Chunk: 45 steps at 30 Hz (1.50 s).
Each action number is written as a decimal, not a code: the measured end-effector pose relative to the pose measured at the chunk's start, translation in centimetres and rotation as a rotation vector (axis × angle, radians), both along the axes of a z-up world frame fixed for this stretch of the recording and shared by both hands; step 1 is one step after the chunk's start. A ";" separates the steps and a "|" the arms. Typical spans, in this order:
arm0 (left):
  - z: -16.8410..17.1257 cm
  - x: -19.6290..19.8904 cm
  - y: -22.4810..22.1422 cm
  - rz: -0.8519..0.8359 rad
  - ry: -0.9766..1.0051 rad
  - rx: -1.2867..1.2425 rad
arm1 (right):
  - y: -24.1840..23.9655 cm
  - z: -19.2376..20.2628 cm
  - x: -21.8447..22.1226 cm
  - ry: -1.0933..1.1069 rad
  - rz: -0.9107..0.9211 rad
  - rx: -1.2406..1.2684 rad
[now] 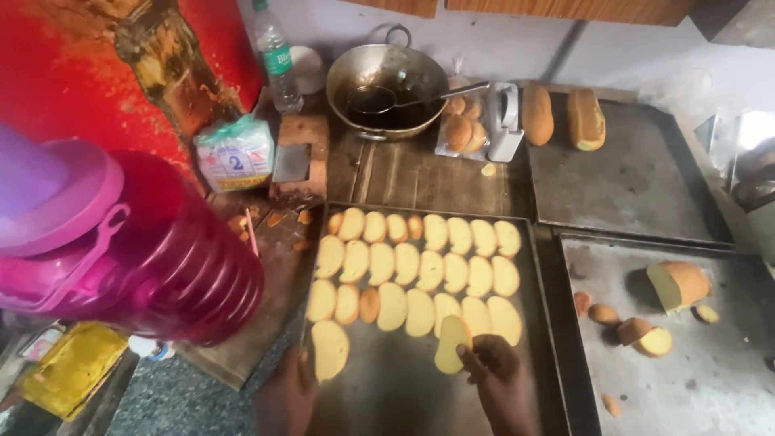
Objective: Arranging sliced pieces of rusk or bread onto a metal tray for baking or drying.
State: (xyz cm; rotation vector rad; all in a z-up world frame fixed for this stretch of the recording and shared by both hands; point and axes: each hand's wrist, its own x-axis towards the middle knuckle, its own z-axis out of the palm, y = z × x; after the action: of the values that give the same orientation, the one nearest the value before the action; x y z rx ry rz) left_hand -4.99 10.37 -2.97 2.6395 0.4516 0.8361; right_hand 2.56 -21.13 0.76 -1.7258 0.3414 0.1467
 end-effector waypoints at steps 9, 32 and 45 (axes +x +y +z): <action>0.1 4.7 -0.2 -0.042 0.044 -0.108 | -1.7 -2.6 1.8 0.036 0.004 -0.084; 3.2 13.0 -4.8 -0.389 0.219 0.051 | -1.4 -5.5 12.2 -0.324 0.095 -0.183; 2.1 13.2 -5.1 -0.343 0.170 0.097 | -29.2 -4.6 10.6 0.056 0.031 -1.224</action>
State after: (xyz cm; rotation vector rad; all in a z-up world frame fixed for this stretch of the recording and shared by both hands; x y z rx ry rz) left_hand 8.21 5.23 -0.84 2.7761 -0.0077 0.5409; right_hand 13.17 -50.31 -3.83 -2.9385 0.4928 -0.0130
